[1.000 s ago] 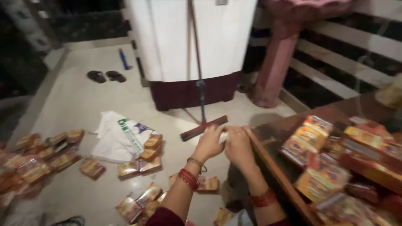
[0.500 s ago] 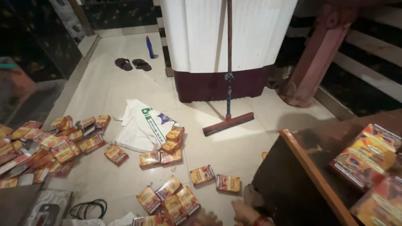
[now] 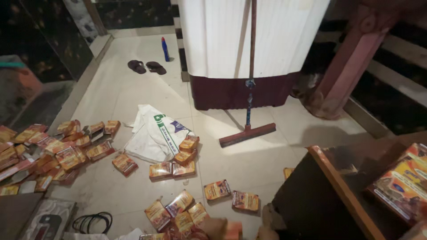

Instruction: The person stacks small orange boxes on a table and secures them with a tape dispenser. They then gather loose boxes from the floor, place them into a white cloth bag, and proceed to pack the boxes into clear plastic bags using the tape dispenser to seal them.

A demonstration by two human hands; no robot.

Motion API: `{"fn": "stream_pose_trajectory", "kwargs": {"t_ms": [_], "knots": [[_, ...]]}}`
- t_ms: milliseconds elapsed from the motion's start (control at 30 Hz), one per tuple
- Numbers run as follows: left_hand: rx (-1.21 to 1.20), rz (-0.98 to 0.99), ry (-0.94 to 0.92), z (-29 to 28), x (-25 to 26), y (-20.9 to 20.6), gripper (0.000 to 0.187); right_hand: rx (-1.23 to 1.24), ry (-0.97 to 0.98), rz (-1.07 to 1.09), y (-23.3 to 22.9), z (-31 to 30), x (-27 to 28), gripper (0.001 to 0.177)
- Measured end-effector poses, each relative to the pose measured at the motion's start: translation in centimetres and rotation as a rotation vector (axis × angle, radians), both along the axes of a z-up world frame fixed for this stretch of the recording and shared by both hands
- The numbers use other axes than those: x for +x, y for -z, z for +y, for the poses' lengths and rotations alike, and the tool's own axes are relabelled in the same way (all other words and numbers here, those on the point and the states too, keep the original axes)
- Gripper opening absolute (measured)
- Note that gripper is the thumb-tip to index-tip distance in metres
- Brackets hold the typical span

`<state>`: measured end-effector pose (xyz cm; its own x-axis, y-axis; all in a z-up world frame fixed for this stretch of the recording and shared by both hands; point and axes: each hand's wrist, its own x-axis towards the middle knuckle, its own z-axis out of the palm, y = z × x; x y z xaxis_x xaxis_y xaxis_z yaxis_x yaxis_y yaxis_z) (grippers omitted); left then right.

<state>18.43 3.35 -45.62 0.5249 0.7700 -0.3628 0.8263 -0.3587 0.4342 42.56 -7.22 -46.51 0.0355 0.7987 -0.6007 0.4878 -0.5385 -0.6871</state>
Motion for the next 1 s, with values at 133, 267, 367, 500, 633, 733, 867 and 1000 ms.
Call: {"fn": "stream_pose_trajectory", "kwargs": {"t_ms": [133, 267, 367, 500, 633, 733, 867, 1000], "knots": [[0.024, -0.188, -0.176, 1.6, -0.8, -0.5, 0.063, 0.023, 0.262, 0.331, -1.7, 2.5, 0.9, 0.05], [-0.034, -0.375, -0.485, 6.8, 0.5, -2.5, 0.08, 0.076, 0.432, 0.633, -6.0, 6.3, 2.0, 0.048], [-0.251, -0.802, -0.121, 8.7, 1.7, -4.0, 0.057, 0.154, 0.491, 0.822, -9.3, 7.8, 1.3, 0.049], [-1.058, -1.282, -0.273, 8.4, 4.0, -6.2, 0.055, 0.369, 0.491, 0.818, -15.0, 9.0, 0.7, 0.052], [-1.004, -1.231, -0.338, 7.5, 4.3, -11.7, 0.063, 0.503, 0.491, 0.768, -20.4, 8.4, 0.3, 0.051], [-1.111, -1.245, -0.263, 6.5, 4.2, -17.7, 0.081, 0.562, 0.486, 0.874, -23.3, 7.8, 1.2, 0.055], [-1.048, -1.047, -0.014, 5.4, 5.1, -24.2, 0.07, 0.644, 0.48, 0.718, -27.8, 6.8, 2.6, 0.066], [-0.971, -1.101, 0.095, 4.1, 7.7, -29.8, 0.07, 0.782, 0.628, 0.641, -32.6, 5.6, 4.0, 0.072]]}}
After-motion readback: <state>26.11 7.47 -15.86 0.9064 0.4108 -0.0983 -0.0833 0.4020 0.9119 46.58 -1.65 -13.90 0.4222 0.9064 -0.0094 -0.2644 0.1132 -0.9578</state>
